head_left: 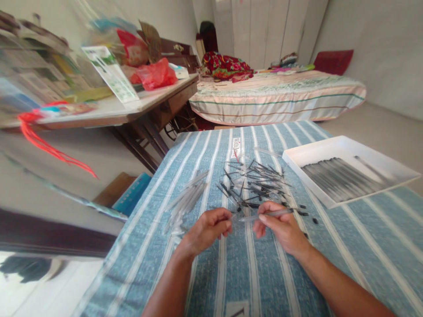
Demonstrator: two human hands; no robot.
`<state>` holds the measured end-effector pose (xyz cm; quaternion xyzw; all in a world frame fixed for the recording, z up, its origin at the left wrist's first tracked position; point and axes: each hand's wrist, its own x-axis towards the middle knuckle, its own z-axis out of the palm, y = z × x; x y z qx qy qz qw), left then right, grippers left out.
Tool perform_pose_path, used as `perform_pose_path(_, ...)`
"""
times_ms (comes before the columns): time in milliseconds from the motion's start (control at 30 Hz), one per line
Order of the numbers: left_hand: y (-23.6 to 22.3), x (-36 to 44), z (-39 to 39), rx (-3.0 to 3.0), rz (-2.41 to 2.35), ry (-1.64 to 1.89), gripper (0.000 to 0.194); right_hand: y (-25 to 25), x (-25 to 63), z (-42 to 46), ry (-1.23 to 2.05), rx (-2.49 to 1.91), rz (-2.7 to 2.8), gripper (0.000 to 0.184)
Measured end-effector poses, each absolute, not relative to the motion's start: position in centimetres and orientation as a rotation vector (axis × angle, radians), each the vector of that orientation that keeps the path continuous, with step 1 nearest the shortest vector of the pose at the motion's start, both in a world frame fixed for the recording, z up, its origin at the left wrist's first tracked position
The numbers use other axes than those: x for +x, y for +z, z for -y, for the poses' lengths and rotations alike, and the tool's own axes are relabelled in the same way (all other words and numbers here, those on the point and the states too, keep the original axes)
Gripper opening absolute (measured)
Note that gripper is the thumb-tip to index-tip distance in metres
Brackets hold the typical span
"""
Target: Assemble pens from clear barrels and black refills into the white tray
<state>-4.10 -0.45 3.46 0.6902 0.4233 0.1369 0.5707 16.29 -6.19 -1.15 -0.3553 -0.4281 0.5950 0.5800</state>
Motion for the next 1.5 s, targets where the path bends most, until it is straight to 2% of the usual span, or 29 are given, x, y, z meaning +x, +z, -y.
perform_pose_path(1067, 1.3, -0.7, 2.1, 1.103, -0.91, 0.646, 0.018, -1.1, 15.8, 6.2, 1.453, -0.729, 0.778, 0.009)
perform_pose_path(1500, 1.4, -0.5, 2.1, 1.113, -0.95, 0.66, 0.02, -1.1, 15.3, 5.7, 1.449, -0.72, 0.756, 0.02)
